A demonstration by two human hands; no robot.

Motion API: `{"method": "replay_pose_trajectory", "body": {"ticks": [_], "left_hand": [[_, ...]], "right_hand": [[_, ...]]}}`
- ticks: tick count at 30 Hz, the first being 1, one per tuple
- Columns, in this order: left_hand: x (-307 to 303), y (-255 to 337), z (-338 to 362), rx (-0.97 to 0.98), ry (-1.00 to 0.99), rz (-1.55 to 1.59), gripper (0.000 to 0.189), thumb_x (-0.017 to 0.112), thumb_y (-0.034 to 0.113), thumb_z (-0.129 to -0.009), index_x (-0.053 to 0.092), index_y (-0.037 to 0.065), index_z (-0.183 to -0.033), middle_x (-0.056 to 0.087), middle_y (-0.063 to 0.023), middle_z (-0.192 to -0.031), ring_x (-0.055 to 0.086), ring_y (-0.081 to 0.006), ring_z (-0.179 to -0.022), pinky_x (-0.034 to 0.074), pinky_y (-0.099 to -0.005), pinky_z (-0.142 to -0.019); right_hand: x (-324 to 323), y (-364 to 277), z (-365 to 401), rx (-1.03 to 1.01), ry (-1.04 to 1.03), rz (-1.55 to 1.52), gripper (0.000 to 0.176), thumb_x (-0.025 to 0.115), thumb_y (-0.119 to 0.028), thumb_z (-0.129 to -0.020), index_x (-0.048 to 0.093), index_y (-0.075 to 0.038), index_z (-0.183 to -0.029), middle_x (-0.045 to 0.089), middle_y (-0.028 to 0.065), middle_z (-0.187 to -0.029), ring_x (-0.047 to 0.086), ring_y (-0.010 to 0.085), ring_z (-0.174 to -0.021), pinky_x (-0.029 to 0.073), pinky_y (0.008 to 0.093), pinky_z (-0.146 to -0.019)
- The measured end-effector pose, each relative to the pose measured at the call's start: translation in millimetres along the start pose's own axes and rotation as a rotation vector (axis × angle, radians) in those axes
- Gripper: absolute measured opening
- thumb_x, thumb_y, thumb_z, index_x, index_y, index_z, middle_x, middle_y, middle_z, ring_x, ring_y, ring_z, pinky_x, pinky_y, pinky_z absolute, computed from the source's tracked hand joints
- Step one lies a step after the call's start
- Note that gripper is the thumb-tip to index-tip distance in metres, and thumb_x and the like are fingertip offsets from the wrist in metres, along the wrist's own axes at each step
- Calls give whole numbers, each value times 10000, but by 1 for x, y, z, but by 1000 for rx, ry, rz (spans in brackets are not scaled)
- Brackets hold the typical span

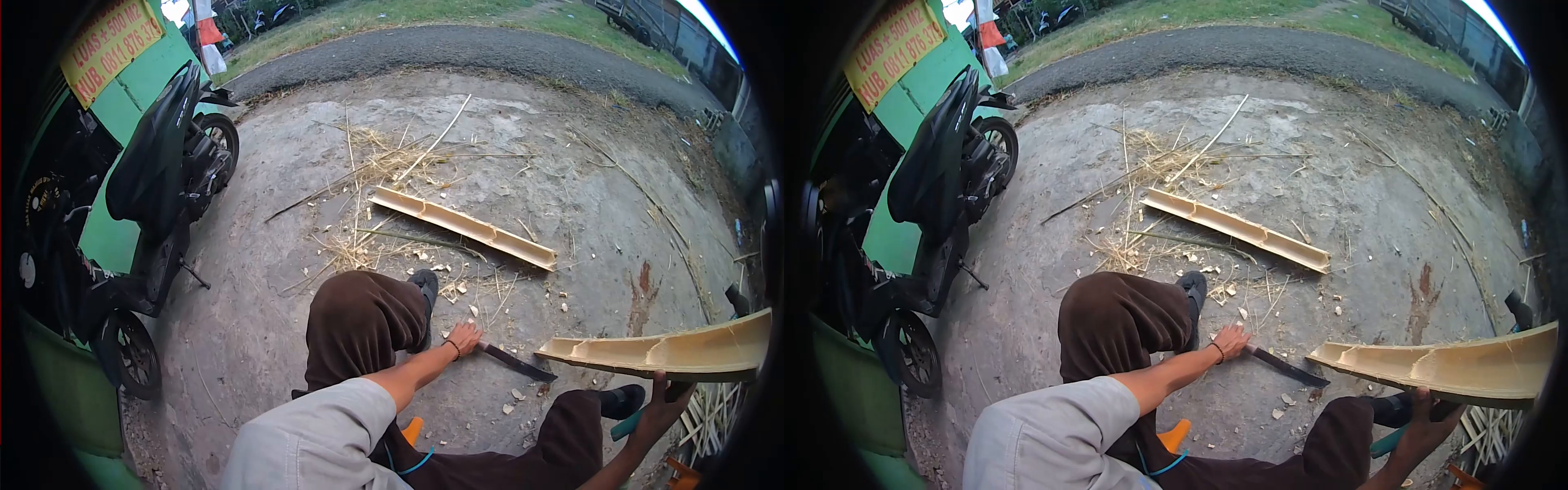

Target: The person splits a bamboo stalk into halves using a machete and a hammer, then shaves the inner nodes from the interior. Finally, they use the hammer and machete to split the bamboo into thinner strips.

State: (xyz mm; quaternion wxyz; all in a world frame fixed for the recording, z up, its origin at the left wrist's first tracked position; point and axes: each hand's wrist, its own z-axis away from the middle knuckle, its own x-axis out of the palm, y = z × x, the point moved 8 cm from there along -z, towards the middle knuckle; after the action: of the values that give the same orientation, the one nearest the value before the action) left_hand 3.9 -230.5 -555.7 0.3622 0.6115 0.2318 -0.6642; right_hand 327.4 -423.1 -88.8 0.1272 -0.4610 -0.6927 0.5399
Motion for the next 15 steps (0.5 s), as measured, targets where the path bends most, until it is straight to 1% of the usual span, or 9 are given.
{"method": "replay_pose_trajectory", "body": {"ticks": [2,4,5,8,10,12,13,14,15], "left_hand": [[-6,3,12,42,-56,66,393,731,279,-783,591,125,-1116,633,-138,-1069,629,-320,-1030,499,-503,-838],[5,1,18,35,-203,344,410,732,295,-766,584,106,-1099,654,-175,-1000,655,-367,-976,519,-509,-789],[8,1,17,54,-278,371,402,718,304,-767,581,79,-1071,669,-195,-952,664,-394,-937,524,-516,-766],[-11,5,19,99,-332,434,414,733,322,-742,584,64,-1028,677,-185,-916,663,-382,-941,528,-492,-775],[-20,1,22,83,-336,452,421,738,381,-740,623,58,-982,688,-184,-948,661,-381,-954,525,-480,-780],[-18,3,29,30,-443,480,491,742,472,-744,666,48,-979,700,-192,-955,660,-392,-954,516,-486,-775],[-14,5,32,71,-402,516,586,724,569,-756,689,27,-975,706,-179,-879,689,-349,-847,526,-468,-689],[-16,7,35,71,-408,519,586,724,569,-756,689,27,-975,706,-179,-879,689,-349,-847,526,-468,-689],[-7,5,43,-37,-539,644,610,717,589,-761,686,19,-976,695,-159,-828,687,-310,-772,526,-439,-643]], "right_hand": [[4,-4,1,27,6,47,664,711,-222,-919,374,51,-1422,501,162,-1401,455,248,-1315,282,371,-1125],[6,-7,-2,-7,32,2,659,697,-194,-931,356,53,-1438,484,176,-1423,443,249,-1329,287,377,-1129],[8,-8,-3,-5,31,-32,649,696,-192,-934,367,60,-1434,483,182,-1425,441,241,-1331,292,375,-1132],[10,-8,-5,-29,19,-13,642,703,-215,-932,390,67,-1417,483,180,-1425,445,234,-1324,295,364,-1131],[9,1,-5,-21,8,-5,653,705,-247,-932,398,71,-1414,482,177,-1426,447,226,-1320,293,361,-1133],[4,8,-2,-15,43,-31,678,700,-274,-935,384,69,-1427,478,179,-1433,445,230,-1326,288,367,-1137],[2,11,0,-8,39,-26,678,700,-274,-935,384,69,-1427,478,179,-1433,445,230,-1326,288,367,-1137],[-3,15,1,10,57,-16,690,700,-283,-934,379,70,-1432,475,178,-1438,443,234,-1330,281,369,-1142],[-7,18,1,28,75,-4,702,701,-293,-933,374,70,-1437,471,177,-1443,441,237,-1334,274,371,-1146]]}}
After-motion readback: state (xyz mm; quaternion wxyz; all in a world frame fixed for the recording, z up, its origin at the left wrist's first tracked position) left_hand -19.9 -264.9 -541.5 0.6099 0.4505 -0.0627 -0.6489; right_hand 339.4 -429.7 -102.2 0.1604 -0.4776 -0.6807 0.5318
